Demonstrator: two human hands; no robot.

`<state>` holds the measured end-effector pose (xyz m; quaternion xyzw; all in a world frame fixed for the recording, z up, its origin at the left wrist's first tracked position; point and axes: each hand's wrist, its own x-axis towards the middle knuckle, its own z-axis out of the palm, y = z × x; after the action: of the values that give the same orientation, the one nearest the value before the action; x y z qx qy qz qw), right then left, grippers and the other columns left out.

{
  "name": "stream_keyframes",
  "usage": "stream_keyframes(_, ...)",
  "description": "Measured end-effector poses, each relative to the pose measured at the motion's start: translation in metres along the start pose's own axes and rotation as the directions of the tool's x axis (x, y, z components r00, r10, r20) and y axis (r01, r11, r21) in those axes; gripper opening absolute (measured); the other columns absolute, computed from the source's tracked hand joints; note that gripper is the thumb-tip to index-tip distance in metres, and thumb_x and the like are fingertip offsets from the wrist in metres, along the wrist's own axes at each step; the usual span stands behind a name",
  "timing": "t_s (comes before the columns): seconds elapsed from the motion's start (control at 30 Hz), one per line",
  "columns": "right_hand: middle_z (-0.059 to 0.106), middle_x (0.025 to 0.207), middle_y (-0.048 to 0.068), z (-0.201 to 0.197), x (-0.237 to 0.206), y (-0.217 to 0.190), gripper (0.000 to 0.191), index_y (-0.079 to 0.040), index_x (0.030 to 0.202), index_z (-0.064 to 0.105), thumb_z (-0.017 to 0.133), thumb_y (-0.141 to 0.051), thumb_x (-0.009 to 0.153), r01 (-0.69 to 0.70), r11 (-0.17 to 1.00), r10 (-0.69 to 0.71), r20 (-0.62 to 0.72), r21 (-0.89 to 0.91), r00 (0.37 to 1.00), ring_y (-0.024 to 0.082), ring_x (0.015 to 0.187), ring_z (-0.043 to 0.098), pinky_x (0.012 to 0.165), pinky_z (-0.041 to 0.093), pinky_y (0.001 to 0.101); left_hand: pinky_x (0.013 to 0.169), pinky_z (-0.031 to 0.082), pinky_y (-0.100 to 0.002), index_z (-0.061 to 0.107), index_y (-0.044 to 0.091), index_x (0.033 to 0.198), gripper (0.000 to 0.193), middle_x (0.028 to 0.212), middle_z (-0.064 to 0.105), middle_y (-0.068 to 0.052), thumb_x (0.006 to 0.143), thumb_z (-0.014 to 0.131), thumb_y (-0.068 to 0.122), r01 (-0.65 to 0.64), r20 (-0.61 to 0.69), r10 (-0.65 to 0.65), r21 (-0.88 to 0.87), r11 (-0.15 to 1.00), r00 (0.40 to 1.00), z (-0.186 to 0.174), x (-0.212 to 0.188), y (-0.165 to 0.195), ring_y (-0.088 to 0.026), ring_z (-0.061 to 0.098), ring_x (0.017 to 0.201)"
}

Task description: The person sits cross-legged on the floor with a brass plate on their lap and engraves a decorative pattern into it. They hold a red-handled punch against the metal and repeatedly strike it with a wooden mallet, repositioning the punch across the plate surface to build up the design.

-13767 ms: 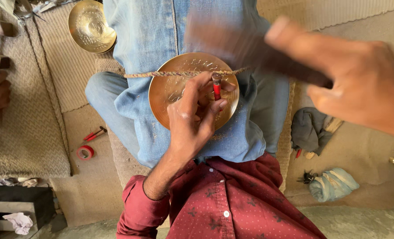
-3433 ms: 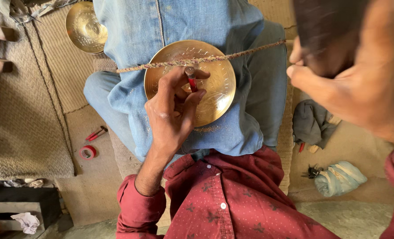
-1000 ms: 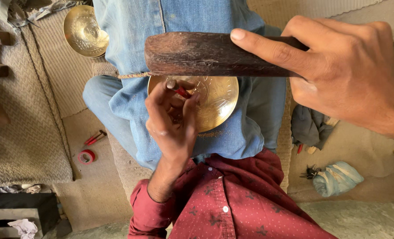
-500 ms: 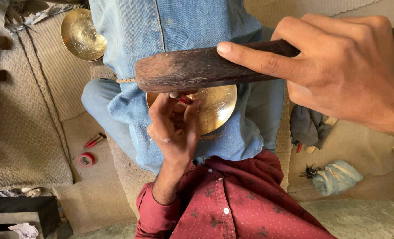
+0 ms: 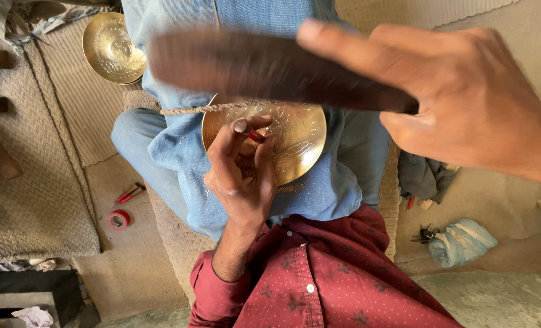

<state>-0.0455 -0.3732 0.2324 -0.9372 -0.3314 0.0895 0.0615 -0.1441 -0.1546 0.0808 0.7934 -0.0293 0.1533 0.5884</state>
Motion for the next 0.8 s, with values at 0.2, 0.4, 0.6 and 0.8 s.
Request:
stream_keyframes(0.2,0.062,0.094,0.001,-0.0010,-0.0002,-0.0023,0.096,-0.031,0.161,0.039,0.068,-0.004,0.073,0.010,0.997,-0.007,-0.037,0.076,0.999,0.022,0.068,0.060,0.054,0.049,0.0362,0.062,0.056,-0.024,0.046,-0.002,0.130,0.044,0.110,0.076,-0.016,0.094,0.070,-0.011,0.040,-0.012,-0.040,0.022,0.999,0.999,-0.0004,-0.0002,-0.0014,-0.012,0.072,0.074)
stream_keyframes(0.4,0.062,0.077,-0.003,-0.0025,-0.0019,-0.0006,0.103,-0.045,0.161,0.036,0.076,-0.007,0.073,0.076,0.915,-0.014,0.158,-0.395,0.987,0.015,0.060,0.062,0.044,0.049,0.0324,0.059,0.053,-0.020,0.045,0.000,0.135,0.047,0.115,0.076,-0.015,0.099,0.073,-0.010,0.014,0.007,-0.015,0.040,0.999,1.000,-0.0005,0.0001,-0.0011,-0.008,0.068,0.067)
stream_keyframes(0.6,0.063,0.120,-0.001,0.0007,0.0024,0.0044,0.098,-0.035,0.163,0.037,0.067,-0.003,0.075,-0.023,0.996,0.022,0.014,0.087,1.000,0.014,0.059,0.057,0.051,0.049,0.0293,0.060,0.053,-0.020,0.045,-0.001,0.137,0.048,0.115,0.076,-0.015,0.098,0.073,-0.010,0.007,0.007,-0.008,0.048,0.999,1.000,-0.0012,0.0010,0.0009,-0.009,0.069,0.068)
stream_keyframes(0.8,0.066,0.082,-0.004,0.0007,-0.0009,0.0037,0.100,-0.044,0.162,0.034,0.074,-0.007,0.078,0.106,0.893,-0.037,0.164,-0.438,0.986,0.013,0.058,0.061,0.044,0.049,0.0296,0.061,0.056,-0.021,0.045,-0.001,0.136,0.048,0.116,0.076,-0.015,0.098,0.072,-0.010,0.009,0.009,-0.009,0.045,0.999,1.000,-0.0015,0.0017,0.0013,-0.010,0.073,0.071)
